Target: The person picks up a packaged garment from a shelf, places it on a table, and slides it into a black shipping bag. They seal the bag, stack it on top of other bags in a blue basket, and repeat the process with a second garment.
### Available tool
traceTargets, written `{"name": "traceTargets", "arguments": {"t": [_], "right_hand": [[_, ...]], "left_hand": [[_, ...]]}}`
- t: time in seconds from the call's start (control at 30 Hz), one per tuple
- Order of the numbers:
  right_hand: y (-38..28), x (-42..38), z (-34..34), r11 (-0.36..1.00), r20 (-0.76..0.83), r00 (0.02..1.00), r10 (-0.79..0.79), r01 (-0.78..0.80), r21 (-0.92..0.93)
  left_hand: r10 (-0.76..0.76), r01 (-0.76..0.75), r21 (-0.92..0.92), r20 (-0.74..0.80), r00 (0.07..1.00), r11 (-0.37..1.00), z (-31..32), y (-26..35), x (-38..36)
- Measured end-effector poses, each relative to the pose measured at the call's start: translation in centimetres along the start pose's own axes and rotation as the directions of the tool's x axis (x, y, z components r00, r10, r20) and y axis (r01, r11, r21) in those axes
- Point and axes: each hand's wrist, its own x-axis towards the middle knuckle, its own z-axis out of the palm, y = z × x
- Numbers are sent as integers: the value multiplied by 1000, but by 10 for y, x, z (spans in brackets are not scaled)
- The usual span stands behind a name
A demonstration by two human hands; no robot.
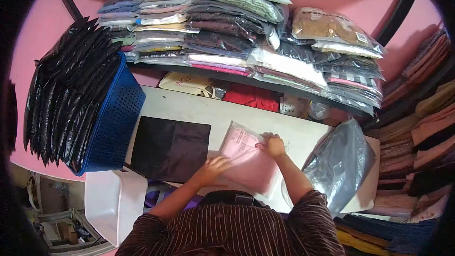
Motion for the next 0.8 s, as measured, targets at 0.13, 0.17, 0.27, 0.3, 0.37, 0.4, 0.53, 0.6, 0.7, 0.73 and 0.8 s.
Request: {"name": "traceTargets", "arguments": {"t": [0.13, 0.17, 0.27, 0.3, 0.37, 0.4, 0.53, 0.6, 0.7, 0.73, 0.8], "right_hand": [[-6, -15, -13, 973, 9, 995, 101, -101, 208], [1, -15, -9, 968, 42, 996, 84, -91, 233], [-15, -31, -43, 966, 216, 976, 22, -77, 248], [-28, -40, -54, 971, 234, 972, 12, -68, 230], [-46, -58, -56, 988, 156, 980, -125, 108, 111], [-56, -67, -56, 964, 85, 961, -264, 266, -20], [-73, -88, -36, 932, -16, 971, -239, 225, -285], [-65, -86, -27, 952, 1, 982, -190, 185, -245], [-49, -78, -2, 953, -125, 981, -147, 107, -283], [-51, -76, -8, 953, -129, 980, -151, 109, -281], [-54, -73, -22, 994, -28, 999, -23, 20, -108]], "left_hand": [[351, -356, 39, 102, 931, 933, 22, 6, 19], [354, -358, 90, 58, 934, 930, 31, 5, 24], [409, -386, 226, -60, 911, 894, 47, 0, 42], [362, -352, 237, 2, 932, 906, 54, -3, 47], [345, -324, 243, -48, 937, 914, 70, -11, 63], [336, -314, 245, -50, 941, 917, 64, -4, 70], [63, -70, -42, -132, 989, 997, 35, 20, 84], [109, -108, -60, 15, 994, 992, 21, 21, 83], [132, -162, -176, -173, 976, 971, 12, 15, 67], [112, -174, -191, -299, 948, 966, 4, 14, 60], [5, -96, -186, -438, 899, 978, 7, 0, 41]]}}
